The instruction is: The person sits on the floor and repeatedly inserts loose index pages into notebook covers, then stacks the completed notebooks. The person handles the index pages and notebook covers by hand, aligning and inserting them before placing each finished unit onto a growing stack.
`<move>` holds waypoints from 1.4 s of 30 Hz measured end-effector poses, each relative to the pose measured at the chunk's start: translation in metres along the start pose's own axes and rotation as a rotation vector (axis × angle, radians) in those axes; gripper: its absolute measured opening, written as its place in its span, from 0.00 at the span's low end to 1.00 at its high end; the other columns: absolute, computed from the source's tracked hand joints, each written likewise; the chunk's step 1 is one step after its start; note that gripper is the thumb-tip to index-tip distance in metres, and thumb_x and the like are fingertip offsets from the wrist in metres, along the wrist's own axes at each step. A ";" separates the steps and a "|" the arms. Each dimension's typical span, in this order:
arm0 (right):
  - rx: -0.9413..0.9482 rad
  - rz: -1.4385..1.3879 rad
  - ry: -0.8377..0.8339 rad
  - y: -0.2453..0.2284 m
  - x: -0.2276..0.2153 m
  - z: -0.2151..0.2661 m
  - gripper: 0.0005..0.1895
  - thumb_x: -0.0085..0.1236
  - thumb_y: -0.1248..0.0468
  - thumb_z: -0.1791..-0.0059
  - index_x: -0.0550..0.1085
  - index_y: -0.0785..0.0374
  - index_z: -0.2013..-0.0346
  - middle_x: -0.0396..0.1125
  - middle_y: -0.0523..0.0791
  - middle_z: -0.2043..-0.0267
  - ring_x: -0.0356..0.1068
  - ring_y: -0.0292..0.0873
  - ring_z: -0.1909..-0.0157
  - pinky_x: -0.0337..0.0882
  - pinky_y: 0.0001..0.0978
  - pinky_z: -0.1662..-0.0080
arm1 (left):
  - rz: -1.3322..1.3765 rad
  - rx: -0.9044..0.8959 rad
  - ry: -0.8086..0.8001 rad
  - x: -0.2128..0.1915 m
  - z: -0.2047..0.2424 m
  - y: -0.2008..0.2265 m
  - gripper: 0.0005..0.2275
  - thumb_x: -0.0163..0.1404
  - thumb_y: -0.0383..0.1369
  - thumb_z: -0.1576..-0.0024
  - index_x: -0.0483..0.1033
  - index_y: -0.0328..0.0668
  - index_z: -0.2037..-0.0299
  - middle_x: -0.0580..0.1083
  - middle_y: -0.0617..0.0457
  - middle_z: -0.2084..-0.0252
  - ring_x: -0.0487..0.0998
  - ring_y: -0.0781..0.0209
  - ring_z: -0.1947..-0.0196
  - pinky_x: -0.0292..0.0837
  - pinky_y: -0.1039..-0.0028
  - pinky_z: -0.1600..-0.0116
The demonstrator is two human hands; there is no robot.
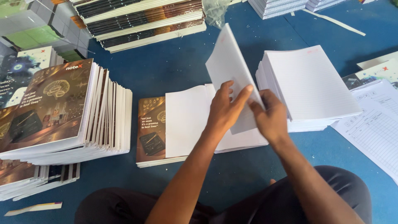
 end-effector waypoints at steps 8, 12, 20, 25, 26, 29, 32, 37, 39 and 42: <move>-0.278 0.088 -0.027 -0.018 0.028 0.023 0.14 0.56 0.70 0.51 0.74 0.69 0.51 0.73 0.55 0.50 0.75 0.58 0.52 0.75 0.44 0.57 | -0.135 -0.041 0.135 -0.002 -0.005 0.015 0.19 0.45 0.37 0.44 0.67 0.31 0.47 0.78 0.35 0.57 0.82 0.38 0.57 0.75 0.56 0.51; -0.403 0.110 -0.213 -0.015 0.026 0.021 0.23 0.61 0.67 0.56 0.74 0.69 0.46 0.70 0.57 0.43 0.70 0.59 0.42 0.70 0.46 0.43 | -0.102 -0.038 0.142 -0.018 -0.007 0.001 0.15 0.40 0.32 0.41 0.69 0.31 0.47 0.79 0.33 0.60 0.82 0.36 0.58 0.73 0.54 0.51; 0.265 0.022 -0.250 0.029 0.030 -0.010 0.36 0.48 0.45 0.46 0.63 0.70 0.34 0.60 0.59 0.33 0.59 0.57 0.31 0.58 0.45 0.33 | 0.158 -0.058 0.023 -0.043 0.000 -0.023 0.18 0.39 0.31 0.41 0.71 0.30 0.44 0.79 0.38 0.58 0.80 0.49 0.61 0.75 0.62 0.54; 0.773 -0.277 -0.377 0.041 0.041 -0.023 0.46 0.40 0.37 0.49 0.56 0.68 0.28 0.60 0.64 0.35 0.60 0.60 0.31 0.55 0.49 0.32 | 0.479 -0.097 -0.116 -0.056 0.004 -0.034 0.21 0.41 0.32 0.43 0.67 0.28 0.40 0.76 0.37 0.48 0.78 0.51 0.47 0.74 0.66 0.44; 0.778 -0.337 -0.384 0.042 0.038 -0.022 0.47 0.44 0.38 0.51 0.54 0.69 0.28 0.59 0.64 0.35 0.59 0.61 0.31 0.54 0.51 0.32 | 0.484 -0.115 -0.117 -0.059 0.003 -0.037 0.22 0.41 0.32 0.43 0.67 0.28 0.39 0.75 0.36 0.48 0.78 0.50 0.48 0.74 0.65 0.44; 0.767 -0.470 -0.385 0.047 0.036 -0.024 0.52 0.58 0.43 0.58 0.53 0.74 0.30 0.61 0.66 0.35 0.59 0.62 0.29 0.52 0.49 0.31 | 0.493 -0.164 -0.115 -0.067 0.000 -0.045 0.24 0.42 0.33 0.45 0.66 0.28 0.38 0.75 0.34 0.48 0.78 0.49 0.48 0.74 0.64 0.44; 0.719 -0.496 -0.384 0.050 0.029 -0.027 0.53 0.64 0.49 0.61 0.55 0.76 0.31 0.62 0.68 0.37 0.60 0.65 0.30 0.52 0.54 0.31 | 0.494 -0.189 -0.099 -0.075 0.000 -0.055 0.24 0.42 0.33 0.45 0.67 0.28 0.39 0.75 0.35 0.47 0.77 0.49 0.47 0.73 0.64 0.44; 0.643 -0.528 -0.486 0.048 0.023 -0.028 0.51 0.64 0.52 0.61 0.52 0.73 0.31 0.61 0.69 0.40 0.61 0.66 0.32 0.63 0.59 0.35 | 0.537 -0.278 -0.078 -0.085 0.001 -0.073 0.23 0.42 0.34 0.44 0.67 0.28 0.40 0.74 0.37 0.48 0.77 0.49 0.47 0.74 0.62 0.44; 0.631 -0.493 -0.456 0.046 0.025 -0.025 0.50 0.64 0.54 0.60 0.51 0.72 0.31 0.62 0.69 0.43 0.64 0.66 0.34 0.68 0.60 0.38 | 0.520 -0.250 -0.120 -0.089 0.002 -0.079 0.23 0.43 0.35 0.44 0.68 0.27 0.40 0.75 0.37 0.48 0.77 0.50 0.47 0.74 0.63 0.44; 0.610 -0.481 -0.342 0.040 0.024 -0.027 0.46 0.63 0.57 0.61 0.57 0.65 0.31 0.67 0.65 0.46 0.71 0.63 0.41 0.76 0.56 0.44 | 0.342 -0.344 -0.143 -0.092 0.003 -0.093 0.24 0.44 0.41 0.43 0.69 0.34 0.40 0.77 0.42 0.50 0.79 0.53 0.50 0.74 0.64 0.47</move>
Point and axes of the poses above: each hand's wrist, its own z-axis away from the middle knuckle, its own x-axis out of the palm, y = z × x, the point moved 1 cm from there along -z, towards the middle knuckle
